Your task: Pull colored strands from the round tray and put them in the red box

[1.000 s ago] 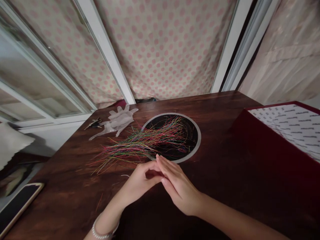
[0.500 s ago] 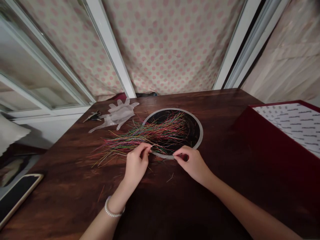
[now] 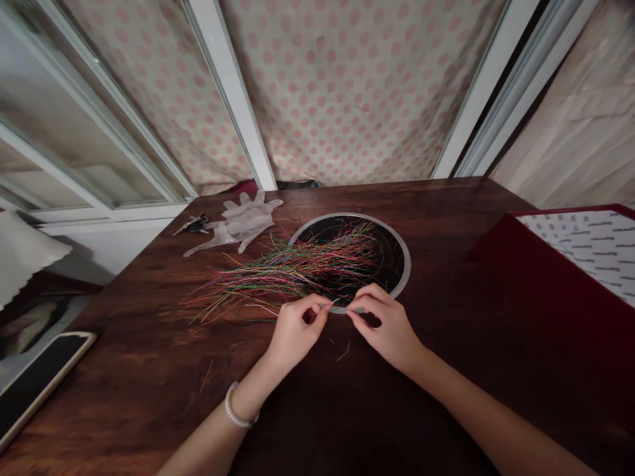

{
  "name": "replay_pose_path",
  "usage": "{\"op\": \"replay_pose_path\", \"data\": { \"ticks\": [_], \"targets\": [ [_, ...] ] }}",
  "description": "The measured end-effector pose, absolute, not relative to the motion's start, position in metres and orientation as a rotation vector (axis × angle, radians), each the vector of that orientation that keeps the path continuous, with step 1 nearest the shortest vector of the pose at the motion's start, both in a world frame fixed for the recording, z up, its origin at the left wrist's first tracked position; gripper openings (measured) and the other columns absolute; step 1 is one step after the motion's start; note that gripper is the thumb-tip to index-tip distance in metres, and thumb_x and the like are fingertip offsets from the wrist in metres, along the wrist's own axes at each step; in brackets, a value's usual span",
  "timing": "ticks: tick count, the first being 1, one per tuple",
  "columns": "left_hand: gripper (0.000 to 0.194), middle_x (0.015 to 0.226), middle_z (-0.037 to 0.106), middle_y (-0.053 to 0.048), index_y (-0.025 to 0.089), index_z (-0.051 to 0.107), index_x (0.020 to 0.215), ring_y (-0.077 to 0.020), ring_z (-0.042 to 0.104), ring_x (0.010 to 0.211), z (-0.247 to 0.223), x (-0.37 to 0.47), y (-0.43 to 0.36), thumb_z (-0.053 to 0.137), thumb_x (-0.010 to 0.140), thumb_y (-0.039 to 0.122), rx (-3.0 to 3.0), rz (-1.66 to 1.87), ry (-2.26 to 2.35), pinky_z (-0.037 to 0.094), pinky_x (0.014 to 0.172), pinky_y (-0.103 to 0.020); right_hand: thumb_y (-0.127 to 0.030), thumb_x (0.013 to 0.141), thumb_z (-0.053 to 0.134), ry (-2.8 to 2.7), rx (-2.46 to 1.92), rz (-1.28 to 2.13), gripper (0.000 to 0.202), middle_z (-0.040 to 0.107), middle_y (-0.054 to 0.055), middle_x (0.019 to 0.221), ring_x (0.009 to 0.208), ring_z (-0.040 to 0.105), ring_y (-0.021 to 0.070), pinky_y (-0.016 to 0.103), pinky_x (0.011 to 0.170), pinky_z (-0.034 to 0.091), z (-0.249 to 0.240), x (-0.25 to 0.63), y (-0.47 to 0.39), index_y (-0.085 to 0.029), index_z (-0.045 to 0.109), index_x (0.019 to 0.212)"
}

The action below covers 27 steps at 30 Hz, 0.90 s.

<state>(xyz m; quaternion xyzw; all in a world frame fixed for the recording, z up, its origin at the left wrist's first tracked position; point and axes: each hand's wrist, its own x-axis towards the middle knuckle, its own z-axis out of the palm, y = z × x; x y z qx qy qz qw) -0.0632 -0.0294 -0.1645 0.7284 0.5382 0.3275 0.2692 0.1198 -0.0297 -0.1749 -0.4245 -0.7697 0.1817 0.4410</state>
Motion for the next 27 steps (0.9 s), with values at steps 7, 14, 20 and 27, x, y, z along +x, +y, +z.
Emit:
{"op": "replay_pose_path", "data": {
  "ticks": [7, 14, 20, 27],
  "targets": [
    [0.018, 0.055, 0.052, 0.004, 0.018, 0.066, 0.085, -0.0086, 0.044, 0.049, -0.16, -0.059, -0.035, 0.049, 0.084, 0.024, 2.032, 0.841, 1.379, 0.035, 0.053, -0.019, -0.014, 0.086, 0.046, -1.917, -0.965, 0.375, 0.02, 0.06, 0.008, 0.101, 0.093, 0.058, 0.0198, 0.036, 0.08, 0.05, -0.178, 0.122, -0.032, -0.023, 0.064, 0.09],
    [0.023, 0.057, 0.059, 0.003, 0.019, 0.067, 0.094, -0.0092, 0.049, 0.048, -0.154, -0.06, -0.039, 0.046, 0.085, 0.023, 2.064, 0.832, 1.366, 0.036, 0.05, -0.019, -0.014, 0.086, 0.047, -1.866, -0.927, 0.492, 0.021, 0.066, 0.004, 0.08, 0.072, 0.063, 0.0161, 0.03, 0.066, 0.053, -0.176, 0.123, -0.03, -0.023, 0.065, 0.09],
    [0.018, 0.059, 0.067, 0.002, 0.019, 0.068, 0.089, -0.0104, 0.055, 0.048, -0.154, -0.058, -0.04, 0.051, 0.083, 0.025, 2.022, 0.841, 1.348, 0.04, 0.051, -0.02, -0.014, 0.085, 0.05, -1.863, -0.933, 0.513, 0.017, 0.067, 0.004, 0.078, 0.07, 0.063, 0.0156, 0.029, 0.065, 0.053, -0.172, 0.119, -0.034, -0.022, 0.065, 0.086],
    [0.018, 0.067, 0.072, 0.0, 0.019, 0.068, 0.086, -0.0146, 0.066, 0.059, -0.158, -0.056, -0.039, 0.053, 0.084, 0.028, 1.907, 0.849, 1.319, 0.048, 0.062, -0.023, -0.014, 0.086, 0.049, -1.911, -0.918, 0.385, 0.017, 0.069, 0.004, 0.081, 0.074, 0.065, 0.0166, 0.03, 0.07, 0.053, -0.177, 0.12, -0.034, -0.022, 0.063, 0.09]
  ]
}}
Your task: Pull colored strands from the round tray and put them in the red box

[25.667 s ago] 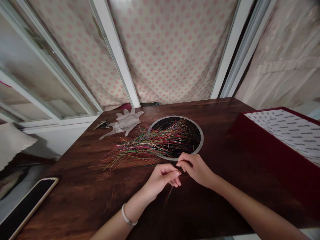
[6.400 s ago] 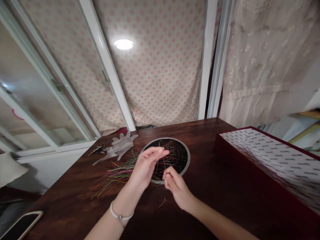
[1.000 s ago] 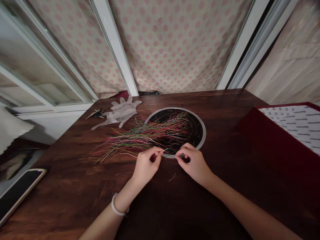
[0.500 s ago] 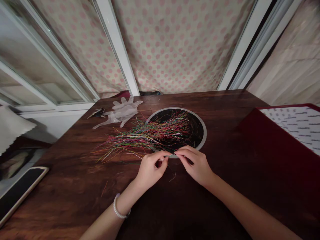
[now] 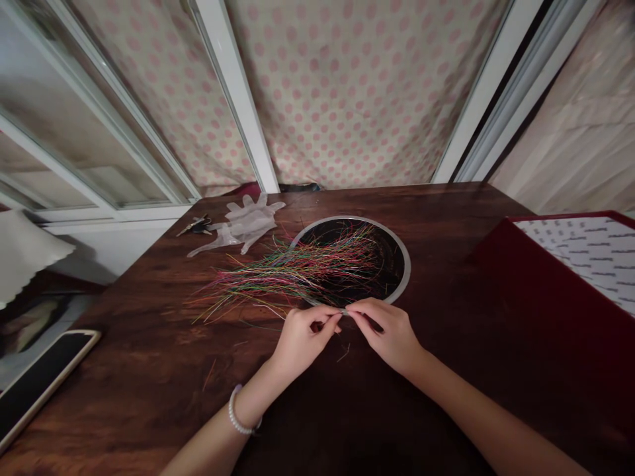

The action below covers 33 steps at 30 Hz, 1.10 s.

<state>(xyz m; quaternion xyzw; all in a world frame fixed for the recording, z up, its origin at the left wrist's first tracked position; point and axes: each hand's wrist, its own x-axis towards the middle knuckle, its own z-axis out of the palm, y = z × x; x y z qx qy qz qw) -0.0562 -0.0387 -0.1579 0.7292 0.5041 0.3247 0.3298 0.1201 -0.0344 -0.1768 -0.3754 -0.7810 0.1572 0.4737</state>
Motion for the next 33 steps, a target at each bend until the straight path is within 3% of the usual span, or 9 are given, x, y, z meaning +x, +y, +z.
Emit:
{"op": "replay_pose_path", "data": {
  "ticks": [10, 15, 26, 33],
  "targets": [
    [0.011, 0.063, 0.069, 0.002, 0.018, 0.06, 0.083, -0.0111, 0.063, 0.054, -0.16, -0.056, -0.043, 0.051, 0.085, 0.024, 1.905, 0.948, 1.288, 0.045, 0.055, -0.02, -0.015, 0.085, 0.049, -1.916, -1.037, 0.446, 0.013, 0.065, 0.004, 0.072, 0.064, 0.062, 0.0147, 0.025, 0.061, 0.048, -0.174, 0.12, -0.037, -0.017, 0.061, 0.084],
    [0.007, 0.063, 0.069, 0.003, 0.019, 0.057, 0.085, -0.0103, 0.063, 0.055, -0.16, -0.055, -0.046, 0.05, 0.084, 0.019, 1.954, 0.957, 1.275, 0.045, 0.055, -0.019, -0.016, 0.084, 0.051, -1.811, -1.097, 0.716, 0.01, 0.065, 0.002, 0.065, 0.057, 0.063, 0.0127, 0.021, 0.055, 0.048, -0.169, 0.116, -0.038, -0.017, 0.06, 0.079],
    [0.012, 0.064, 0.068, 0.003, 0.021, 0.064, 0.085, -0.0101, 0.062, 0.056, -0.163, -0.056, -0.043, 0.052, 0.085, 0.021, 2.087, 0.884, 1.296, 0.045, 0.058, -0.019, -0.017, 0.084, 0.05, -1.732, -1.137, 0.978, 0.014, 0.065, 0.002, 0.064, 0.057, 0.063, 0.0124, 0.021, 0.054, 0.047, -0.169, 0.114, -0.041, -0.016, 0.062, 0.076],
    [0.015, 0.065, 0.063, 0.001, 0.018, 0.062, 0.077, -0.0098, 0.055, 0.057, -0.159, -0.056, -0.045, 0.049, 0.084, 0.016, 2.167, 0.93, 1.262, 0.041, 0.058, -0.02, -0.029, 0.08, 0.057, -1.443, -0.992, 1.609, 0.019, 0.063, 0.002, 0.061, 0.05, 0.058, 0.0101, 0.022, 0.05, 0.046, -0.169, 0.118, -0.03, -0.013, 0.062, 0.07]
  ]
}}
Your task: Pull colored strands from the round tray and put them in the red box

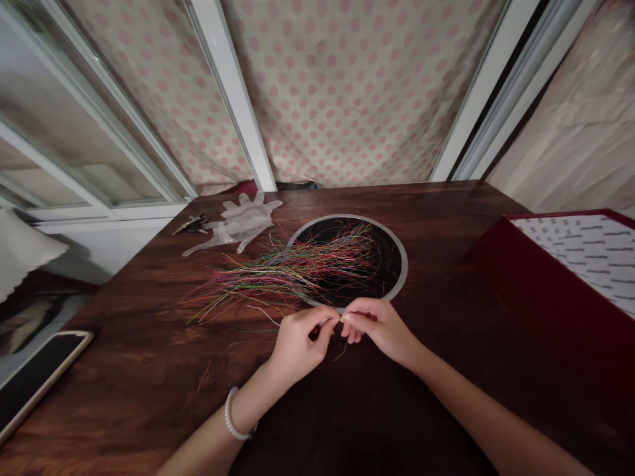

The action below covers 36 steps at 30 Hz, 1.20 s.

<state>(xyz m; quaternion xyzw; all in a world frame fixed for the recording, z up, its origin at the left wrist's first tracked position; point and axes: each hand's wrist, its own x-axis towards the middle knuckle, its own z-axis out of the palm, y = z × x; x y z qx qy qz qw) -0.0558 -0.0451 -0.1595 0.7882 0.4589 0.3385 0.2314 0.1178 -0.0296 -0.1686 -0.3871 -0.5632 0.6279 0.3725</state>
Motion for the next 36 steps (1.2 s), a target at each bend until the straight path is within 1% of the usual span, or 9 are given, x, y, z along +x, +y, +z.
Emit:
{"op": "replay_pose_path", "data": {
  "ticks": [4, 9, 13, 18, 21, 23, 25, 30, 36],
  "targets": [
    [0.015, 0.063, 0.059, 0.001, 0.017, 0.06, 0.075, -0.0096, 0.054, 0.057, -0.157, -0.055, -0.046, 0.048, 0.085, 0.015, 2.049, 0.983, 1.176, 0.041, 0.056, -0.02, -0.036, 0.074, 0.066, -1.192, -0.884, 1.934, 0.025, 0.066, 0.004, 0.063, 0.05, 0.059, 0.0099, 0.022, 0.05, 0.045, -0.166, 0.122, -0.028, -0.011, 0.064, 0.074],
    [0.015, 0.062, 0.058, 0.001, 0.016, 0.059, 0.074, -0.0098, 0.053, 0.056, -0.156, -0.055, -0.046, 0.049, 0.085, 0.015, 1.943, 1.005, 1.148, 0.041, 0.057, -0.021, -0.036, 0.074, 0.068, -1.151, -0.848, 1.998, 0.026, 0.065, 0.003, 0.065, 0.052, 0.059, 0.0087, 0.021, 0.052, 0.045, -0.165, 0.122, -0.029, -0.011, 0.066, 0.078],
    [0.013, 0.061, 0.058, 0.0, 0.015, 0.059, 0.075, -0.0111, 0.054, 0.056, -0.156, -0.054, -0.045, 0.05, 0.085, 0.019, 1.863, 1.018, 1.193, 0.041, 0.056, -0.022, -0.035, 0.076, 0.064, -1.291, -0.942, 1.717, 0.023, 0.064, 0.002, 0.065, 0.052, 0.058, 0.0093, 0.021, 0.05, 0.044, -0.168, 0.117, -0.03, -0.012, 0.065, 0.076],
    [0.014, 0.059, 0.059, 0.0, 0.016, 0.057, 0.075, -0.0116, 0.056, 0.055, -0.155, -0.052, -0.044, 0.05, 0.085, 0.022, 1.798, 1.012, 1.23, 0.043, 0.056, -0.023, -0.023, 0.083, 0.055, -1.635, -1.025, 1.198, 0.013, 0.063, 0.002, 0.07, 0.06, 0.059, 0.0116, 0.022, 0.055, 0.045, -0.168, 0.115, -0.036, -0.016, 0.066, 0.082],
    [0.014, 0.058, 0.06, 0.001, 0.016, 0.057, 0.074, -0.0114, 0.056, 0.054, -0.155, -0.052, -0.044, 0.05, 0.085, 0.022, 1.801, 1.005, 1.251, 0.043, 0.056, -0.022, -0.019, 0.084, 0.053, -1.83, -1.019, 0.859, 0.014, 0.062, 0.003, 0.07, 0.062, 0.057, 0.0127, 0.024, 0.058, 0.043, -0.165, 0.117, -0.039, -0.017, 0.067, 0.084],
    [0.014, 0.058, 0.061, 0.001, 0.016, 0.057, 0.074, -0.0113, 0.057, 0.054, -0.155, -0.052, -0.044, 0.05, 0.085, 0.022, 1.824, 1.0, 1.269, 0.043, 0.056, -0.022, -0.019, 0.085, 0.051, -1.898, -1.021, 0.75, 0.016, 0.061, 0.003, 0.067, 0.06, 0.055, 0.0128, 0.024, 0.057, 0.041, -0.163, 0.117, -0.04, -0.018, 0.067, 0.083],
    [0.014, 0.059, 0.061, 0.001, 0.017, 0.057, 0.073, -0.011, 0.057, 0.054, -0.156, -0.052, -0.045, 0.05, 0.085, 0.021, 1.878, 1.002, 1.283, 0.043, 0.056, -0.021, -0.021, 0.086, 0.049, -1.906, -1.046, 0.77, 0.018, 0.061, 0.003, 0.066, 0.059, 0.055, 0.0129, 0.024, 0.055, 0.04, -0.162, 0.118, -0.04, -0.018, 0.066, 0.08],
    [0.015, 0.062, 0.062, 0.001, 0.019, 0.06, 0.074, -0.0116, 0.055, 0.057, -0.16, -0.053, -0.047, 0.05, 0.084, 0.019, 2.201, 1.008, 1.331, 0.041, 0.059, -0.023, -0.025, 0.083, 0.053, -1.751, -1.165, 1.029, 0.024, 0.059, 0.001, 0.056, 0.05, 0.051, 0.0111, 0.022, 0.048, 0.037, -0.162, 0.117, -0.04, -0.017, 0.062, 0.062],
    [0.012, 0.072, 0.066, -0.001, 0.019, 0.063, 0.076, -0.015, 0.053, 0.068, -0.16, -0.055, -0.046, 0.054, 0.082, 0.015, 2.54, 1.056, 1.314, 0.036, 0.066, -0.029, -0.031, 0.077, 0.055, -1.52, -1.178, 1.418, 0.025, 0.047, -0.003, 0.044, 0.039, 0.039, 0.0067, 0.021, 0.042, 0.027, -0.161, 0.119, -0.033, -0.014, 0.066, 0.064]
  ]
}}
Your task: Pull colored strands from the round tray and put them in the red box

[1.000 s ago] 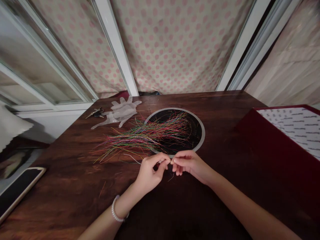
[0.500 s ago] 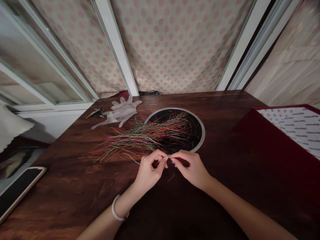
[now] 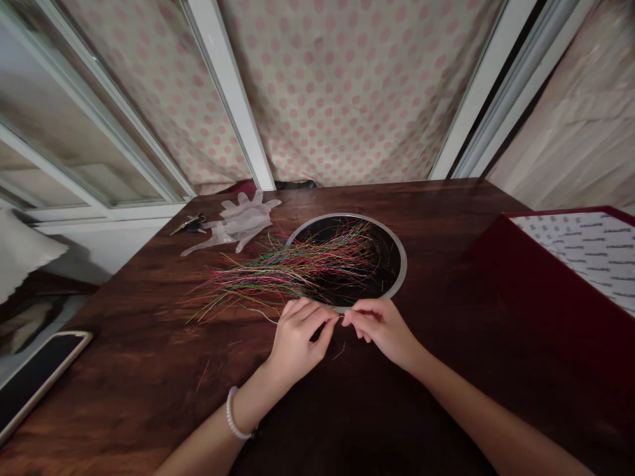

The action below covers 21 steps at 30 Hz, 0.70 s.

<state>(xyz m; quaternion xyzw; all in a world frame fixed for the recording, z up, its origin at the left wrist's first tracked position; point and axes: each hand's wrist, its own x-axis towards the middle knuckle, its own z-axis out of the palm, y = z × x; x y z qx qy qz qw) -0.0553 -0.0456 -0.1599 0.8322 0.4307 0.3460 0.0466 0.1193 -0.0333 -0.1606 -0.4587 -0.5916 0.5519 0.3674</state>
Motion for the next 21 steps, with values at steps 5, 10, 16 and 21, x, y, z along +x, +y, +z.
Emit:
{"op": "replay_pose_path", "data": {
  "ticks": [5, 10, 16, 21],
  "targets": [
    [0.009, 0.078, 0.065, -0.002, 0.02, 0.065, 0.08, -0.0156, 0.053, 0.072, -0.16, -0.0565, -0.0444, 0.057, 0.081, 0.014, 2.636, 1.109, 1.282, 0.036, 0.068, -0.03, -0.033, 0.075, 0.058, -1.239, -1.096, 1.787, 0.026, 0.041, -0.006, 0.039, 0.036, 0.03, 0.0039, 0.021, 0.04, 0.016, -0.1633, 0.1215, -0.0292, -0.012, 0.066, 0.063],
    [0.01, 0.078, 0.066, -0.002, 0.02, 0.064, 0.084, -0.0152, 0.054, 0.072, -0.1621, -0.0596, -0.0432, 0.058, 0.08, 0.012, 2.675, 1.162, 1.217, 0.038, 0.071, -0.031, -0.027, 0.074, 0.06, -0.968, -0.899, 2.095, 0.021, 0.036, -0.007, 0.037, 0.035, 0.022, 0.0025, 0.021, 0.04, 0.011, -0.1672, 0.123, -0.0286, -0.009, 0.066, 0.066],
    [0.013, 0.078, 0.067, -0.001, 0.02, 0.064, 0.087, -0.0144, 0.056, 0.071, -0.1625, -0.0601, -0.0443, 0.06, 0.078, 0.011, 2.616, 1.283, 1.178, 0.039, 0.07, -0.03, -0.023, 0.074, 0.057, -0.734, -0.761, 2.396, 0.017, 0.032, -0.007, 0.044, 0.038, 0.016, 0.0019, 0.016, 0.036, 0.008, -0.1627, 0.1276, -0.0266, -0.009, 0.067, 0.073],
    [0.014, 0.078, 0.068, -0.001, 0.021, 0.064, 0.088, -0.013, 0.058, 0.07, -0.1615, -0.0587, -0.0445, 0.059, 0.079, 0.012, 2.562, 1.348, 1.147, 0.041, 0.069, -0.029, -0.021, 0.075, 0.056, -0.672, -0.651, 2.467, 0.016, 0.033, -0.007, 0.048, 0.038, 0.017, 0.0016, 0.014, 0.035, 0.009, -0.1613, 0.1293, -0.027, -0.009, 0.067, 0.076]
  ]
}}
